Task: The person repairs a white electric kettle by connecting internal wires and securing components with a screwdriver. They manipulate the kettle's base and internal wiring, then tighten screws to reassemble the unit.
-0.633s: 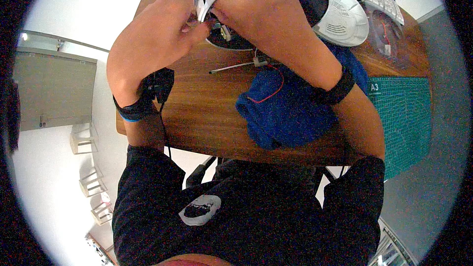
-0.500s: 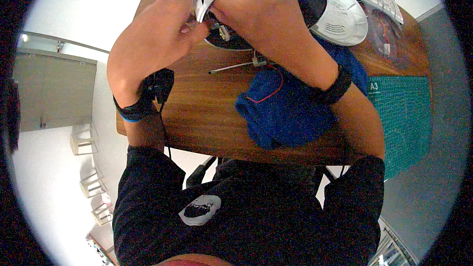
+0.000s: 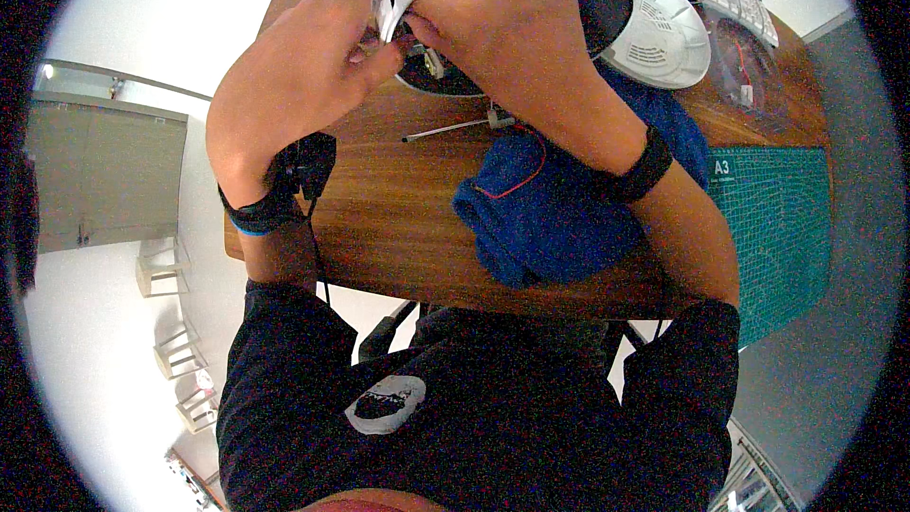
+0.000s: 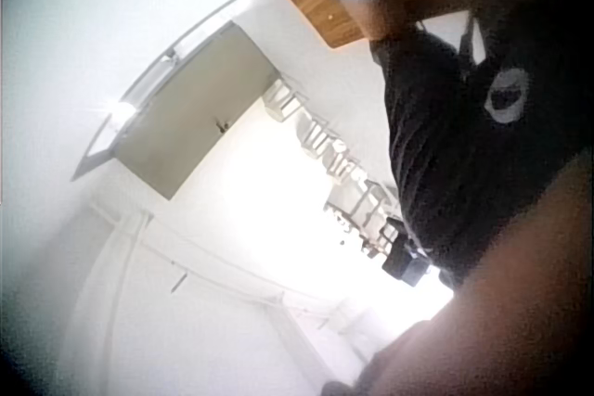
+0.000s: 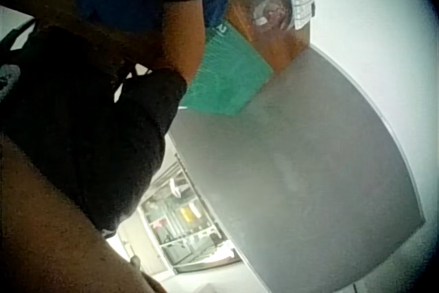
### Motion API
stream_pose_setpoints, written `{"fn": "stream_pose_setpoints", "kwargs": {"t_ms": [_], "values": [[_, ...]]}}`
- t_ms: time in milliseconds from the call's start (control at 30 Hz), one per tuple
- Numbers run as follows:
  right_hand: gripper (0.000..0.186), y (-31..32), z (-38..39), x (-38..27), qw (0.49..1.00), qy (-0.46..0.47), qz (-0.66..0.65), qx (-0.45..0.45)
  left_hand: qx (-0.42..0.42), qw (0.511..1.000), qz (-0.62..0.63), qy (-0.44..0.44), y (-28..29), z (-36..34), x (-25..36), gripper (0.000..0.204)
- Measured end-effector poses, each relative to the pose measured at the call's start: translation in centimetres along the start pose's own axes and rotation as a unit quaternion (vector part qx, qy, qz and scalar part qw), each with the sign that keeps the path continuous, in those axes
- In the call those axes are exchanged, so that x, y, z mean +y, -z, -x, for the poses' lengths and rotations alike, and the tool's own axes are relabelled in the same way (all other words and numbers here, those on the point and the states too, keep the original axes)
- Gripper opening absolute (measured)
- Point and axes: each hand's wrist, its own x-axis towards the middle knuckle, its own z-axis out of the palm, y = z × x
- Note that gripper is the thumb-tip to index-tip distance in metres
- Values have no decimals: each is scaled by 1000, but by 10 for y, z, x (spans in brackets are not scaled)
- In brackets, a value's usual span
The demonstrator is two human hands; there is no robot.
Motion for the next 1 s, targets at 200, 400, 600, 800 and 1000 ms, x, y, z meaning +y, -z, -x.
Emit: {"fn": "stream_pose_setpoints", "kwargs": {"t_ms": [200,400,600,800,1000], "values": [[11,-2,0,0,999,20,33,-11,6,1000,-3,-21,-2,-1,-3,76],[9,-1,-1,-2,999,19,44,-14,5,1000,0,-16,-2,0,-4,76],[7,1,-2,3,998,50,33,-22,-12,1000,22,-8,2,-1,-1,76],[6,-2,0,4,998,53,32,-14,32,999,-3,-11,7,12,17,74],[7,-1,1,-1,999,19,27,-13,60,998,8,-27,4,12,17,76]]}}
